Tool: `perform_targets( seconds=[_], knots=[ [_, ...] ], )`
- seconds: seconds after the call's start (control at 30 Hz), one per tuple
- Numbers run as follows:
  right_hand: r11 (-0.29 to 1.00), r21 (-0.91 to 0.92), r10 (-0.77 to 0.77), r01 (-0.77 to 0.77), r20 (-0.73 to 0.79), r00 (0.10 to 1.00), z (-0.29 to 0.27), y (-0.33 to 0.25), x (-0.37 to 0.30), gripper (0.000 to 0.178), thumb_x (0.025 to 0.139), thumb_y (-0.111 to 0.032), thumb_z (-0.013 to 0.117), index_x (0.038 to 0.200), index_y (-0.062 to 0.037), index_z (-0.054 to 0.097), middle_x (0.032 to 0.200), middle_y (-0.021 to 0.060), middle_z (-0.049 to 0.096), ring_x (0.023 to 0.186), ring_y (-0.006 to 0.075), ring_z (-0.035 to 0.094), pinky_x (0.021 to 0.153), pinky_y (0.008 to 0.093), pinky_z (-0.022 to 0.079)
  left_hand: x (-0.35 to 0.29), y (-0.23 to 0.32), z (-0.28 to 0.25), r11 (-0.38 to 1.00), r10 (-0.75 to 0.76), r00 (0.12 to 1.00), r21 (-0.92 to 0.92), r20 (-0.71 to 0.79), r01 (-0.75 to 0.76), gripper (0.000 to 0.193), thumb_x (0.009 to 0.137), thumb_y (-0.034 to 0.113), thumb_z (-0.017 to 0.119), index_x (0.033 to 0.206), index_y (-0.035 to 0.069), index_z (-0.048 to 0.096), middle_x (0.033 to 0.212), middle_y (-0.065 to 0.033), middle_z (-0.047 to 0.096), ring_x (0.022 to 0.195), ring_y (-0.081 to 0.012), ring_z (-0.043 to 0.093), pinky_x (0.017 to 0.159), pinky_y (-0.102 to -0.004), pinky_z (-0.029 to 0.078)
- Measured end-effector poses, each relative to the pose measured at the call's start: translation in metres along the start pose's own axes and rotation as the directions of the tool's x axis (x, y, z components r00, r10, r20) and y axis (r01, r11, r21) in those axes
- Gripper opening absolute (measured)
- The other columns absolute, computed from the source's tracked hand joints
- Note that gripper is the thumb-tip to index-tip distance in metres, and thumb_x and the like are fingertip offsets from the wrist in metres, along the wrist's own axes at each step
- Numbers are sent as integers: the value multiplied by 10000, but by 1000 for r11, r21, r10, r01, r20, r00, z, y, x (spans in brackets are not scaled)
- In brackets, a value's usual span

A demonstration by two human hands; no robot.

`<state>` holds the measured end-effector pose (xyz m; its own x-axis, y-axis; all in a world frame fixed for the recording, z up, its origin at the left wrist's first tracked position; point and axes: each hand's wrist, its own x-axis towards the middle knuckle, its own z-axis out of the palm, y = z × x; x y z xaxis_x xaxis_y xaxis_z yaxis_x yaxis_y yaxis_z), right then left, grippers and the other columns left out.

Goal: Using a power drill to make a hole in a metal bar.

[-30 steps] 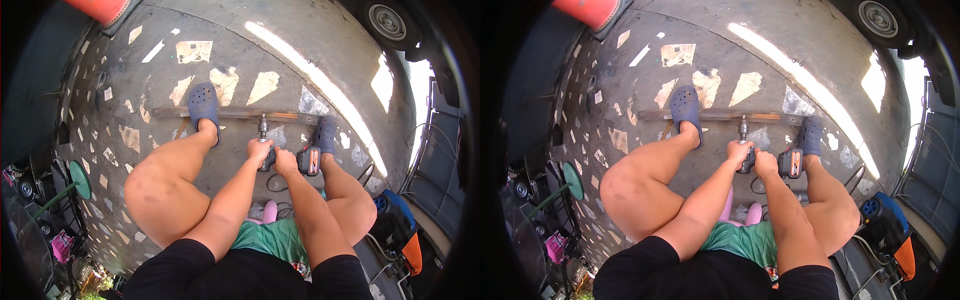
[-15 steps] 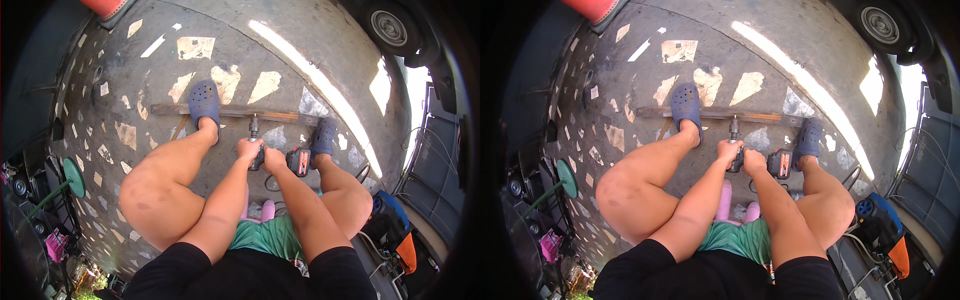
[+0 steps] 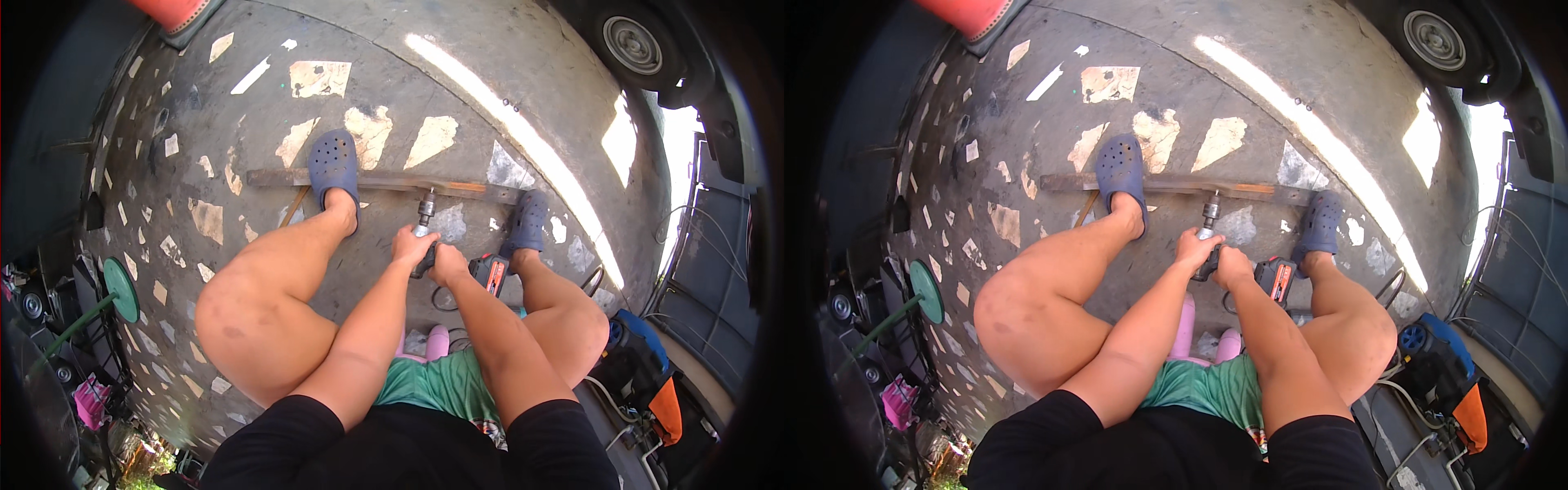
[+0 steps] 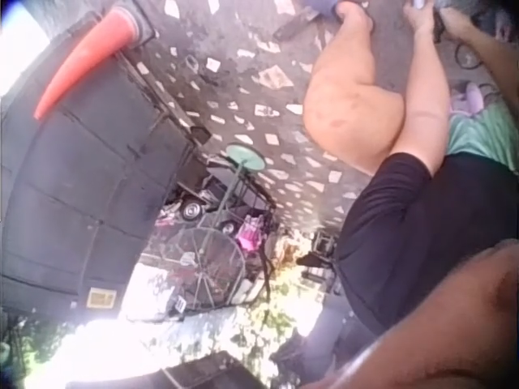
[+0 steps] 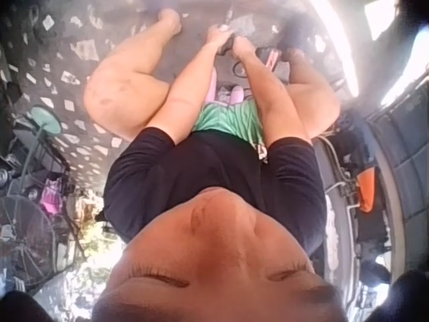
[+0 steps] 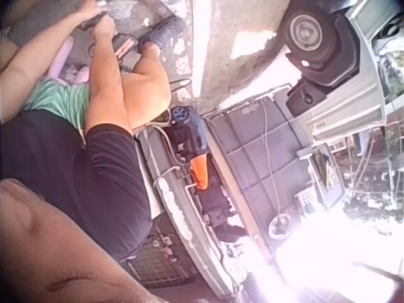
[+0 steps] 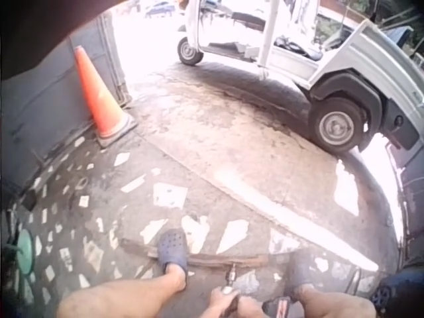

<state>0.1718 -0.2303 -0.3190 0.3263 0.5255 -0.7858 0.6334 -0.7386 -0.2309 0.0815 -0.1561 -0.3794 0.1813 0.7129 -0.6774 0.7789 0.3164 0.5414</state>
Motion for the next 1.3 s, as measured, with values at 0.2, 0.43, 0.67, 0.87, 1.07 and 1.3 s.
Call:
perform_targets(
  seconds=[0.2, 0.43, 0.67, 0.87, 1.07, 1.3],
  knots=[
    [999, 7, -35, 35, -32, 999, 5, -23, 1, 365, 790, -193, 806, 1101, -12, 748, 1158, 246, 735, 1132, 389, 702, 961, 499, 572, 11, -5, -24, 994, -111, 993, -6, 31, 111, 705, 698, 400, 863, 1189, -85, 718, 1105, -274, 752, 1043, -349, 745, 904, -425, 561],
    [999, 38, 16, -15, -22, 1000, 2, -24, -8, 345, 786, -184, 804, 1081, -12, 755, 1149, 249, 737, 1115, 399, 708, 955, 496, 577, 4, 12, -28, 997, -72, 987, 44, 144, 67, 603, 691, 447, 835, 1062, -23, 758, 1121, -285, 738, 1080, -421, 713, 945, -474, 549],
    [999, 43, -19, 20, -36, 999, 28, -31, 12, 356, 809, -245, 790, 1073, -6, 763, 1136, 270, 735, 1110, 414, 709, 951, 506, 577, 8, 0, -48, 990, -129, 990, -47, 59, 132, 572, 684, 424, 830, 1034, -25, 768, 1035, -276, 755, 999, -415, 737, 904, -473, 561],
    [999, 49, -10, 8, 43, 999, 43, -37, 29, 356, 835, -287, 788, 1078, -27, 771, 1153, 260, 735, 1117, 410, 708, 946, 508, 579, 10, 9, -69, 990, -88, 996, 111, 22, 85, 600, 681, 396, 821, 1091, -38, 761, 1072, -254, 761, 1030, -365, 741, 907, -441, 559],
    [999, 48, -2, 2, -4, 1000, 32, -29, 28, 416, 816, -335, 824, 1094, -31, 766, 1152, 245, 739, 1119, 401, 709, 948, 498, 581, 13, 23, -57, 995, -85, 995, 65, 59, 82, 636, 705, 441, 814, 1116, -41, 754, 1134, -293, 733, 1104, -414, 709, 981, -465, 544],
    [996, 47, -69, 70, -5, 998, 33, -41, 27, 427, 784, -292, 851, 1096, -13, 764, 1162, 245, 738, 1121, 401, 708, 962, 495, 575, 16, 6, -68, 987, -142, 989, 77, 36, 139, 603, 702, 441, 811, 1083, -25, 766, 1107, -283, 742, 1078, -410, 718, 959, -468, 550]
  ],
)
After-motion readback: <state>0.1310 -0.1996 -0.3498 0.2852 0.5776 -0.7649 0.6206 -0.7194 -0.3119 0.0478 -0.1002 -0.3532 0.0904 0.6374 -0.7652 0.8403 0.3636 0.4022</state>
